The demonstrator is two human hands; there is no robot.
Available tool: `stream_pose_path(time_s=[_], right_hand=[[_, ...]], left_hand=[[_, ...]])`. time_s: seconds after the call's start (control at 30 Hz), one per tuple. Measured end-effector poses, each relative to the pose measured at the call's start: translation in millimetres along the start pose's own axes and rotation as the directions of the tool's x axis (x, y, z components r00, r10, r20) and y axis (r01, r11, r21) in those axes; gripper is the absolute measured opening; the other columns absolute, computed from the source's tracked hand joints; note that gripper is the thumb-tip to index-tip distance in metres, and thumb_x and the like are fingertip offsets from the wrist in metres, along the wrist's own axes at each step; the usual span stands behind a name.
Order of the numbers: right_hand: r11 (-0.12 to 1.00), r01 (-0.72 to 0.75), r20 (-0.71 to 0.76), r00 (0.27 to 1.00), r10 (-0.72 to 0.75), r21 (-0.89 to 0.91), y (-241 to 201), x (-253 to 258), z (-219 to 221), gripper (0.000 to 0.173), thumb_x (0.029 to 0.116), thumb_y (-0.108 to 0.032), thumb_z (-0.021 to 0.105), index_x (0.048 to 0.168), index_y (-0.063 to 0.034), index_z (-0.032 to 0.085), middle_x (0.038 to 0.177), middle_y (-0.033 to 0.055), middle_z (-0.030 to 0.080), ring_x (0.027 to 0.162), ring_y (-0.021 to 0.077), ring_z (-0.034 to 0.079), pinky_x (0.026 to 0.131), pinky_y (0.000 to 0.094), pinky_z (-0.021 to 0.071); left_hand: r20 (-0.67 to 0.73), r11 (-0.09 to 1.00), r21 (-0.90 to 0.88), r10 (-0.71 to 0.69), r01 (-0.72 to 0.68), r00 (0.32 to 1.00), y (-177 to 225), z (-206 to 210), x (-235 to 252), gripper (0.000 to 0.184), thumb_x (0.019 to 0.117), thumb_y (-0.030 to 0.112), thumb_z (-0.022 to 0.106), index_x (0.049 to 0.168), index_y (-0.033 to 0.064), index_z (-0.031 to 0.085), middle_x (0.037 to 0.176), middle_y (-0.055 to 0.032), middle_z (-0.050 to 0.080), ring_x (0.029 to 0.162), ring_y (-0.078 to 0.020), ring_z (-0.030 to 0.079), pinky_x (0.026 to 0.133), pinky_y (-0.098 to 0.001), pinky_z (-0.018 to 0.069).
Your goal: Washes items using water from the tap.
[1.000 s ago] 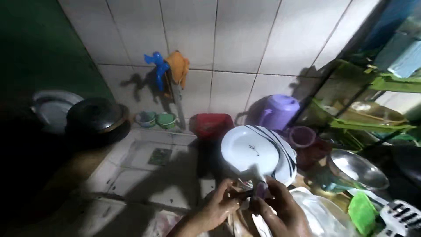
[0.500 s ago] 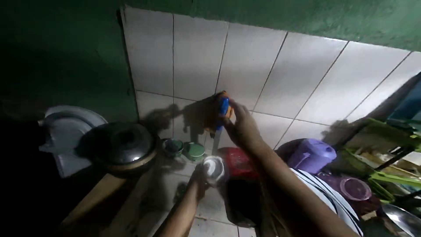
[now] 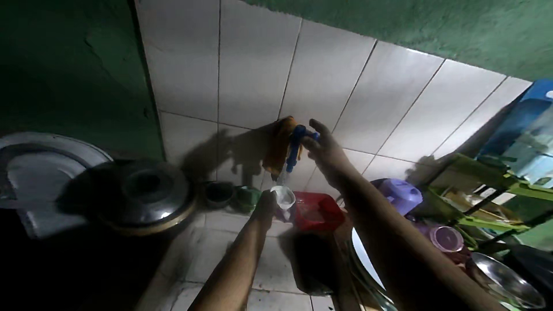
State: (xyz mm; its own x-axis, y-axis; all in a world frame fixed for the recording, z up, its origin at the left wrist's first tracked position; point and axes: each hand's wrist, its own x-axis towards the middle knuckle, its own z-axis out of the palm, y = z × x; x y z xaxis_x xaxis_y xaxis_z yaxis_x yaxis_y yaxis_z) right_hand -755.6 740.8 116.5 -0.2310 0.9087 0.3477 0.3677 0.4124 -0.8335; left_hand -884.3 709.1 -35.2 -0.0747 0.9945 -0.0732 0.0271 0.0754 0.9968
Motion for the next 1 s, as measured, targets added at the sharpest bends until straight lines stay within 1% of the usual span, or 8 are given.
stream_pose_path(time_s=[0.1,0.23,0.3,0.43,0.57,0.63,0.87,1.0], right_hand=[[0.996,-0.089,-0.075,0.993,0.088,-0.012,38.9,-23.0,4.4,0.06,0.107,-0.027,0.055,0.159,-0.0093,0.03,0.153,0.02,0.047,0.13,0.0286,0.057,0.103,0.0459,0.0495],[0.901,-0.434,0.003,0.901,0.434,-0.003,103.2,-64.6,24.7,0.048,0.1112,-0.025,0.045,0.152,-0.0007,0.04,0.143,0.0255,0.054,0.122,0.0344,0.059,0.101,0.0492,0.0486],[0.848,-0.519,0.06,0.855,0.516,0.108,129.2,-80.9,42.8,0.044,0.1118,-0.029,0.043,0.147,-0.0022,0.046,0.138,0.0211,0.058,0.12,0.03,0.059,0.099,0.0472,0.05],[0.735,-0.603,0.146,0.794,0.59,0.309,140.0,-82.8,78.3,0.046,0.1127,-0.036,0.037,0.145,-0.0048,0.047,0.118,0.0168,0.064,0.095,0.0249,0.066,0.079,0.042,0.0562],[0.703,-0.54,0.086,0.816,0.571,0.463,127.9,-72.3,92.6,0.042,0.1111,-0.033,0.043,0.14,-0.0024,0.049,0.112,0.0153,0.066,0.091,0.022,0.066,0.077,0.0392,0.0558],[0.746,-0.477,-0.014,0.839,0.544,0.465,127.5,-63.1,94.0,0.037,0.1095,-0.029,0.049,0.131,0.0015,0.052,0.104,0.0144,0.063,0.087,0.0199,0.061,0.076,0.0387,0.0523],[0.901,-0.433,-0.091,0.897,0.433,0.029,101.6,-36.6,81.0,0.031,0.1036,-0.021,0.061,0.122,0.0037,0.06,0.101,0.0208,0.065,0.086,0.0298,0.063,0.078,0.0493,0.0524],[0.848,-0.386,0.014,0.908,0.419,-0.363,89.3,-18.3,73.2,0.04,0.1026,-0.033,0.061,0.124,0.0007,0.061,0.112,0.0249,0.068,0.105,0.0413,0.066,0.089,0.0627,0.0512]], left_hand=[[-0.034,0.985,-0.084,-0.155,0.152,0.987,1.9,7.1,14.8,0.04,0.1097,0.017,0.044,0.147,0.0015,0.042,0.12,-0.0248,0.058,0.091,-0.029,0.061,0.079,-0.0446,0.0534],[-0.085,0.979,0.068,-0.184,0.19,0.979,-3.3,8.0,22.1,0.056,0.1031,0.015,0.058,0.153,0.0009,0.036,0.145,-0.0294,0.048,0.13,-0.0417,0.052,0.106,-0.0582,0.0435],[-0.1,0.98,0.083,-0.17,0.178,0.98,-5.8,6.8,22.1,0.051,0.1054,0.02,0.056,0.15,0.0018,0.039,0.132,-0.029,0.056,0.108,-0.0385,0.062,0.089,-0.0537,0.0522],[-0.105,0.975,0.114,-0.18,0.191,0.978,-1.4,-4.8,20.0,0.046,0.1107,0.03,0.044,0.148,0.0033,0.043,0.121,-0.0279,0.06,0.091,-0.0353,0.064,0.08,-0.0504,0.0539],[-0.154,0.982,0.073,-0.163,0.176,0.975,1.7,-16.1,15.7,0.045,0.1114,0.029,0.042,0.147,0.0016,0.044,0.118,-0.0267,0.06,0.086,-0.0319,0.064,0.077,-0.0467,0.0548],[-0.159,0.983,0.022,-0.178,0.183,0.971,-3.8,-18.4,13.0,0.046,0.1105,0.027,0.045,0.149,0.002,0.042,0.131,-0.0283,0.056,0.108,-0.0373,0.062,0.09,-0.0532,0.0526],[-0.151,0.991,0.13,0.056,-0.036,0.987,-17.9,-8.0,4.1,0.058,0.1108,0.029,0.044,0.159,0.0025,0.027,0.16,-0.0226,0.036,0.147,-0.0341,0.037,0.121,-0.0479,0.0295],[-0.057,0.967,-0.053,0.245,-0.248,0.968,-46.1,10.5,21.1,0.046,0.1097,0.019,0.045,0.15,-0.0038,0.043,0.149,-0.0232,0.05,0.137,-0.0283,0.049,0.116,-0.0426,0.0384]])
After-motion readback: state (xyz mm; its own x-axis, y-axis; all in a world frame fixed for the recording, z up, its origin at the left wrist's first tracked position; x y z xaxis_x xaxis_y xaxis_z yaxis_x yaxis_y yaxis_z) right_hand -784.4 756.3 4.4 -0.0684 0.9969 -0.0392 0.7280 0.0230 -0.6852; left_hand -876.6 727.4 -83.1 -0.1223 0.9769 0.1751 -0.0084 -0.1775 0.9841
